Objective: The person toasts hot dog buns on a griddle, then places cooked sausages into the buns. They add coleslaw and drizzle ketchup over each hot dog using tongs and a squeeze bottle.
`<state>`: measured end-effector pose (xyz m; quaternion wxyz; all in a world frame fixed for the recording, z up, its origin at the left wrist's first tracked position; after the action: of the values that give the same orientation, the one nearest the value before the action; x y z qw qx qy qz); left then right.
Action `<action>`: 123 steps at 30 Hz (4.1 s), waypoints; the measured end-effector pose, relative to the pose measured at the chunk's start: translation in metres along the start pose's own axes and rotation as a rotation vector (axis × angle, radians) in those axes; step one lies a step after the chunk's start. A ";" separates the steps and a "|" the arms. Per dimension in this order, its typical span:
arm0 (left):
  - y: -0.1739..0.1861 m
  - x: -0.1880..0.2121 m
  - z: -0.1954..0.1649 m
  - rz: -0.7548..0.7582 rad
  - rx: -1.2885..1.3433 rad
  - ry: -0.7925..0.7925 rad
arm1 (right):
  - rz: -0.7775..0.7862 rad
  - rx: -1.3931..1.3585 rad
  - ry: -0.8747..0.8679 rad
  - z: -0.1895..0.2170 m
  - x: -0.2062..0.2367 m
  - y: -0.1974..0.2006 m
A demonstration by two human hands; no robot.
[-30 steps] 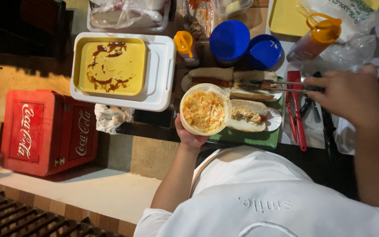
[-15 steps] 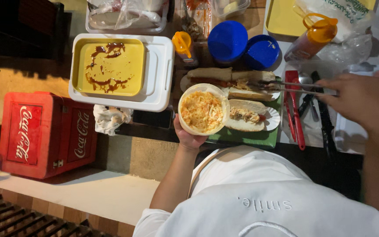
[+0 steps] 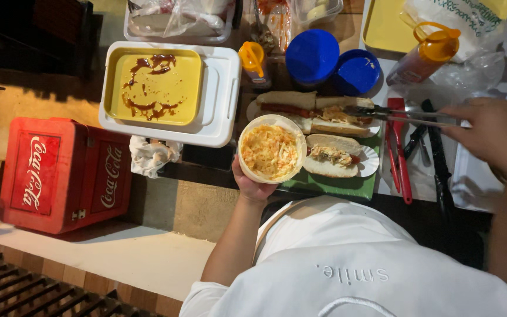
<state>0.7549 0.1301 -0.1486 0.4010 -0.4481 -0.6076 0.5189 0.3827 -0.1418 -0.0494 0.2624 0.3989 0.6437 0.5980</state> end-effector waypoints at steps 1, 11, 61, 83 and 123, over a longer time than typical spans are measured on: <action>0.000 0.000 0.000 -0.003 0.002 0.005 | 0.040 0.124 0.014 0.013 -0.003 0.005; 0.007 0.006 -0.004 -0.060 -0.054 -0.024 | 0.057 0.248 0.032 0.050 -0.004 0.040; 0.000 -0.008 0.009 0.021 -0.114 0.031 | -0.047 -0.624 0.015 -0.035 0.059 -0.034; -0.022 -0.024 -0.006 0.127 -0.127 0.034 | 0.195 -0.040 0.296 0.060 0.045 0.070; 0.024 0.053 -0.038 -0.113 0.040 -0.214 | -0.152 0.219 0.394 0.173 -0.069 0.057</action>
<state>0.7796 0.1929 -0.1661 0.3713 -0.3471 -0.6607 0.5523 0.5727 -0.1032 -0.0288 0.1312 0.2508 0.7716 0.5696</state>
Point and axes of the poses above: each hand's wrist, its own x-axis away from the middle knuckle, its own y-axis out of the back of the hand, z = x × y, the point moved 3 cm from there along -x, towards the middle knuckle, and after that the axes turned 2 degrees about x, right-handed, at the moved point
